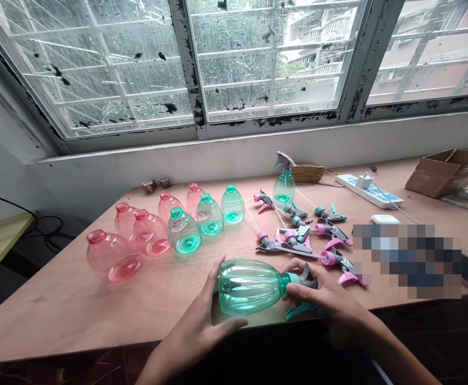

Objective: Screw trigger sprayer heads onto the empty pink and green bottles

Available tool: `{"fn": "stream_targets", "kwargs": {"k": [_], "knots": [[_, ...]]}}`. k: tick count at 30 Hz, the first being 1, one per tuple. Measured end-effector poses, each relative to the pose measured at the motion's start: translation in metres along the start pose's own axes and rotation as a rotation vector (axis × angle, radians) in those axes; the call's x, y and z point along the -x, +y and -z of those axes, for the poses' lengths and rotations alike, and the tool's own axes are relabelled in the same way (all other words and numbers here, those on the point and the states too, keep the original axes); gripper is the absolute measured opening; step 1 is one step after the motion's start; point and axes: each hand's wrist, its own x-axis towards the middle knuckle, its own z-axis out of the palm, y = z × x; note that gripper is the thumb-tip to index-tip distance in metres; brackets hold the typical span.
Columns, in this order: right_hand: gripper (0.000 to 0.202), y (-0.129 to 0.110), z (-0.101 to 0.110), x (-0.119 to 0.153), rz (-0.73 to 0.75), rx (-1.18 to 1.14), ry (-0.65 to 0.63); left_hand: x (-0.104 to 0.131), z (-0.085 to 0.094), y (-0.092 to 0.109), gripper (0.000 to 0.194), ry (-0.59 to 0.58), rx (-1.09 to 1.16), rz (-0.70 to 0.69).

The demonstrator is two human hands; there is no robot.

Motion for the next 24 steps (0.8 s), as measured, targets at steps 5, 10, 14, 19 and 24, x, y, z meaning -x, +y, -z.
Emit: {"fn": "stream_targets", "kwargs": {"k": [5, 10, 14, 19, 24], "knots": [[0.039, 0.0000, -0.0003, 0.0012, -0.001, -0.015, -0.002, 0.0001, 0.0003, 0.0013, 0.100, -0.001, 0.011, -0.004], [0.040, 0.0008, -0.0005, 0.0006, -0.002, -0.040, -0.012, 0.0004, 0.0001, 0.0021, 0.101, 0.007, 0.023, 0.002], [0.039, 0.0013, -0.0007, 0.0009, -0.010, -0.064, -0.018, 0.0004, 0.0001, 0.0032, 0.100, -0.001, 0.031, 0.013], [0.041, -0.0004, -0.0019, 0.0020, -0.019, -0.075, -0.013, 0.0002, -0.0002, 0.0039, 0.100, -0.002, 0.029, 0.011], [0.042, -0.0033, -0.0019, 0.0027, -0.019, -0.049, -0.015, 0.0004, 0.0005, 0.0042, 0.100, -0.006, 0.025, 0.014]]}}
